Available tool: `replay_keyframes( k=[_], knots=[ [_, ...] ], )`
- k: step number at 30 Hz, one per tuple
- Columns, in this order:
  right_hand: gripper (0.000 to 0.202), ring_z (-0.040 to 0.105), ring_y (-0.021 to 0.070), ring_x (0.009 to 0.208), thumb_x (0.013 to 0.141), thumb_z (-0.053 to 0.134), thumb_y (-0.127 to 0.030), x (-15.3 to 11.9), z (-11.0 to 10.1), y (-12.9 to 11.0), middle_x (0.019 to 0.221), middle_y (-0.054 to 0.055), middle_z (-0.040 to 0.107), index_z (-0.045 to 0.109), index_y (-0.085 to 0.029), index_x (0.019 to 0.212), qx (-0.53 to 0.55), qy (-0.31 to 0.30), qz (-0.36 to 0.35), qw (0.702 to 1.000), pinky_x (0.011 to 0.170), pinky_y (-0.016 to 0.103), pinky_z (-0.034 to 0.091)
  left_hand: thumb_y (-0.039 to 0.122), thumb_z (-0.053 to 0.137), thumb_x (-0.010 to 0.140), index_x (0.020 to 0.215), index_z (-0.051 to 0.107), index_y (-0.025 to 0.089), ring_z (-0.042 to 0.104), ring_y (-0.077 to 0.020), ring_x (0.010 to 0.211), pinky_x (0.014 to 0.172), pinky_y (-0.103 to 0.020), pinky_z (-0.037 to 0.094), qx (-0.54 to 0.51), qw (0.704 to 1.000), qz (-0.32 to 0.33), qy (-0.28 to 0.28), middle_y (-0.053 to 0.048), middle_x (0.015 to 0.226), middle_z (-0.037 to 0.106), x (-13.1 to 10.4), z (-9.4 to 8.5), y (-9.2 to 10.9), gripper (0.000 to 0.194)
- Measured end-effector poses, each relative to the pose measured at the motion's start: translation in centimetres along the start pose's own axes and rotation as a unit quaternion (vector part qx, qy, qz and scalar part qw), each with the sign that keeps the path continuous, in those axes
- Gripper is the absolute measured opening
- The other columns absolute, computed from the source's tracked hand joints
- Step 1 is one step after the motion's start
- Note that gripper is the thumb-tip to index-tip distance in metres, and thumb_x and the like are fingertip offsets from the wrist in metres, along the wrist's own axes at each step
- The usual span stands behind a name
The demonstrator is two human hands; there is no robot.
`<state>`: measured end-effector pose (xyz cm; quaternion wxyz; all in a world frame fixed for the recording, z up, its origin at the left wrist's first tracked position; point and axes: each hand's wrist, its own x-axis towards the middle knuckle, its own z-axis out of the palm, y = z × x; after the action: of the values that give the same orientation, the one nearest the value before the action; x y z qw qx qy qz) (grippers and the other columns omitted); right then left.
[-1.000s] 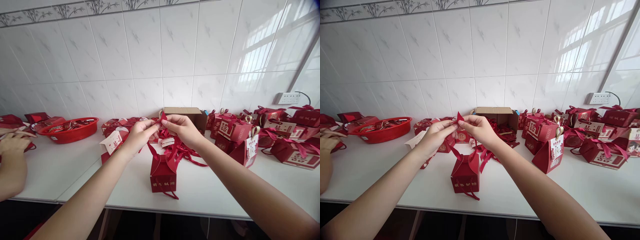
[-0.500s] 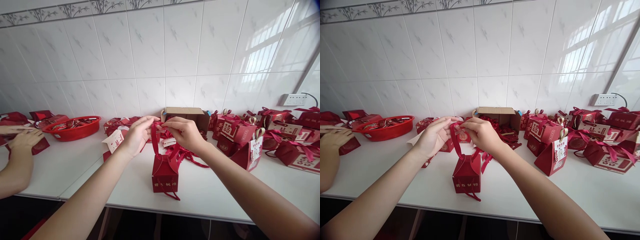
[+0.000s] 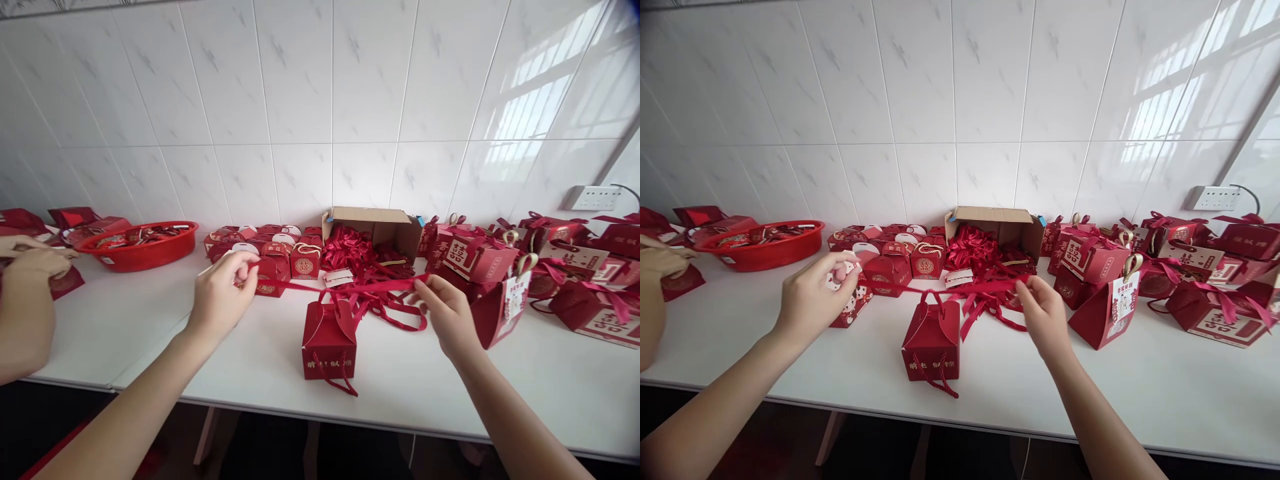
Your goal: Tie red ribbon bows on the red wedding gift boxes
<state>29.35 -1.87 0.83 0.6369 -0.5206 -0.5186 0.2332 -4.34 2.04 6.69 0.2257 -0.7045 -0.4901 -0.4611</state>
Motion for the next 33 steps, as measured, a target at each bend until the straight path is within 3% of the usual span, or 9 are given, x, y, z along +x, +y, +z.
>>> replay_keyframes(
  k=[3,6,10,12,15,18,23,27,33],
  knots=[
    [0.026,0.051,0.0139,0.057,0.081,0.055,-0.042,-0.9,-2.9,3.7,0.061,0.0,0.057,0.053,-0.019,0.069,-0.069,0.045,0.034,0.996,0.053,0.025,0.037,0.018,0.049,0.078,0.087,0.061,0.021,0.051,-0.0124,0.053,0.058,-0.024,0.042,0.02,0.998,-0.022,-0.063,0.004,0.062,0.049,-2.7,0.3,-3.3,0.016],
    [0.026,0.059,0.0205,0.066,0.079,0.054,-0.043,-1.3,-4.0,5.7,0.069,0.005,0.062,0.058,-0.019,0.071,-0.203,0.023,0.045,0.978,0.057,0.03,0.042,0.019,0.047,0.075,0.085,0.061,0.021,0.053,-0.0153,0.054,0.058,-0.026,0.044,0.015,0.988,-0.043,-0.149,0.003,0.061,0.05,-5.2,1.4,-5.3,0.018],
    [0.035,0.06,0.0297,0.101,0.082,0.05,-0.045,-1.5,-1.6,4.8,0.111,0.014,0.063,0.064,-0.018,0.099,-0.277,0.017,-0.064,0.958,0.072,0.037,0.049,0.028,0.051,0.077,0.079,0.063,0.021,0.059,-0.0265,0.089,0.083,-0.039,0.044,-0.015,0.991,-0.037,-0.131,-0.007,0.088,0.064,-6.7,3.1,-3.3,0.014],
    [0.037,0.059,0.0276,0.106,0.087,0.046,-0.046,-1.4,0.6,3.6,0.115,0.013,0.063,0.063,-0.019,0.105,-0.241,-0.057,-0.091,0.964,0.078,0.036,0.05,0.033,0.05,0.082,0.079,0.06,0.021,0.059,-0.025,0.092,0.088,-0.039,0.043,-0.123,0.979,-0.07,-0.147,-0.006,0.088,0.063,-6.8,3.9,-1.0,0.016],
    [0.037,0.061,0.0239,0.103,0.091,0.043,-0.047,-1.4,3.9,2.0,0.11,0.01,0.066,0.064,-0.021,0.105,-0.166,-0.178,-0.069,0.967,0.081,0.034,0.049,0.044,0.052,0.083,0.081,0.054,0.021,0.06,-0.0203,0.083,0.08,-0.033,0.047,-0.283,0.911,-0.194,-0.231,-0.003,0.084,0.061,-6.8,4.7,2.1,0.023],
    [0.035,0.062,0.0199,0.088,0.089,0.048,-0.049,-1.2,6.1,1.6,0.098,0.007,0.067,0.063,-0.02,0.099,-0.107,-0.27,-0.007,0.957,0.075,0.032,0.049,0.049,0.058,0.08,0.076,0.047,0.022,0.054,-0.0153,0.069,0.068,-0.028,0.045,-0.347,0.846,-0.255,-0.315,0.003,0.074,0.053,-7.0,5.0,3.9,0.03],
    [0.039,0.046,0.0096,0.055,0.079,0.06,-0.058,-0.5,6.9,2.2,0.067,-0.003,0.053,0.052,-0.019,0.075,-0.031,-0.353,0.147,0.924,0.05,0.023,0.036,0.056,0.061,0.075,0.078,0.049,0.021,0.05,-0.0136,0.064,0.056,-0.024,0.039,-0.419,0.739,-0.344,-0.401,0.003,0.073,0.052,-6.3,4.4,4.6,0.037],
    [0.048,0.034,0.0079,0.051,0.081,0.056,-0.06,0.0,6.1,2.4,0.056,-0.005,0.041,0.046,-0.018,0.059,-0.005,-0.425,0.175,0.888,0.049,0.023,0.026,0.061,0.061,0.072,0.066,0.052,0.019,0.036,-0.0108,0.053,0.047,-0.023,0.024,-0.416,0.702,-0.388,-0.428,0.005,0.061,0.045,-5.4,3.9,4.5,0.043],
    [0.04,0.045,0.0094,0.059,0.08,0.065,-0.049,0.0,5.4,2.2,0.06,-0.003,0.051,0.052,-0.016,0.06,0.122,-0.426,0.17,0.88,0.06,0.025,0.034,0.051,0.065,0.073,0.057,0.05,0.019,0.035,-0.0105,0.052,0.051,-0.024,0.027,-0.483,0.681,-0.392,-0.386,0.005,0.057,0.04,-5.6,4.2,4.6,0.039]
  ],
)
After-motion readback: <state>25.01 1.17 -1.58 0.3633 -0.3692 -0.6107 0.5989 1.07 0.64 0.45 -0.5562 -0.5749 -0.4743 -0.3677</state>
